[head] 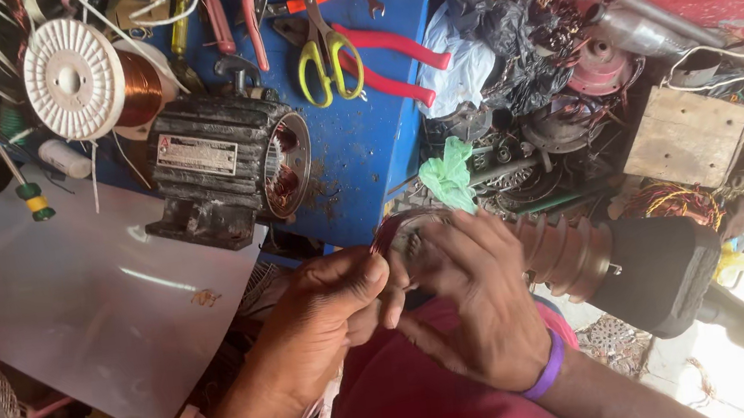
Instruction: The person cuts small rectangular pieces of white paper with scissors and inserts them into the slots of an electric motor. They also handle and insert copper wire coils into the motor housing.
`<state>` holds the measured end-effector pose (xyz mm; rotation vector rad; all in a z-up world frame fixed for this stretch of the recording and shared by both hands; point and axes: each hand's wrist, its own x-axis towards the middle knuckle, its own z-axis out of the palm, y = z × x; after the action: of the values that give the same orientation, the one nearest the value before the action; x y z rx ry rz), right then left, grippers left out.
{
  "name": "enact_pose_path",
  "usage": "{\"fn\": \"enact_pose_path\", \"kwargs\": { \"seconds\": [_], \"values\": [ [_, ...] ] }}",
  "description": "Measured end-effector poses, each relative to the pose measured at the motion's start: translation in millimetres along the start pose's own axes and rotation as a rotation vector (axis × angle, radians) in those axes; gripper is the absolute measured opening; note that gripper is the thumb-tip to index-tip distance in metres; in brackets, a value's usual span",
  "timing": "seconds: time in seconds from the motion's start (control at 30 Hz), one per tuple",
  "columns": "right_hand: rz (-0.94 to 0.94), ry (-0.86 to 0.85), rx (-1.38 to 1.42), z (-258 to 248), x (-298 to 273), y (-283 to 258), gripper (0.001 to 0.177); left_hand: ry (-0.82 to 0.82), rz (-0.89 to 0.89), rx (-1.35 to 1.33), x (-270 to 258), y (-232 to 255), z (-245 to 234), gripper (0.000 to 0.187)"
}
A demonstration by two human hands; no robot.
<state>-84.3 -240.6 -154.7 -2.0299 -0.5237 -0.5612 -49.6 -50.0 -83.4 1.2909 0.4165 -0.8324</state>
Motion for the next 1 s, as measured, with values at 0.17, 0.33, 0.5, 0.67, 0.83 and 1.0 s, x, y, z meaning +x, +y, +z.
{"fn": "enact_pose_path", "kwargs": {
  "seconds": [0.17,0.33,0.5,0.67,0.83,1.0],
  "values": [
    [0.066,-0.218,0.142,2,-1,13,0.095,-0.011,-0.164,0.112,-6,8,5,0.028],
    [0.064,-0.176,0.196,0,-12,18,0.099,-0.074,-0.270,0.163,-6,14,10,0.027],
    [0.107,-0.106,0.245,-7,-1,16,0.097,-0.078,-0.251,0.134,-3,12,16,0.028],
    [0.077,-0.217,0.217,-9,-8,26,0.096,-0.156,-0.169,0.225,0,6,22,0.031],
    [0.022,-0.223,0.189,-4,-20,34,0.088,-0.122,-0.173,0.283,-6,9,15,0.043],
    [0.033,-0.099,0.147,-12,-1,25,0.088,-0.173,-0.088,0.063,10,10,11,0.029]
  ]
}}
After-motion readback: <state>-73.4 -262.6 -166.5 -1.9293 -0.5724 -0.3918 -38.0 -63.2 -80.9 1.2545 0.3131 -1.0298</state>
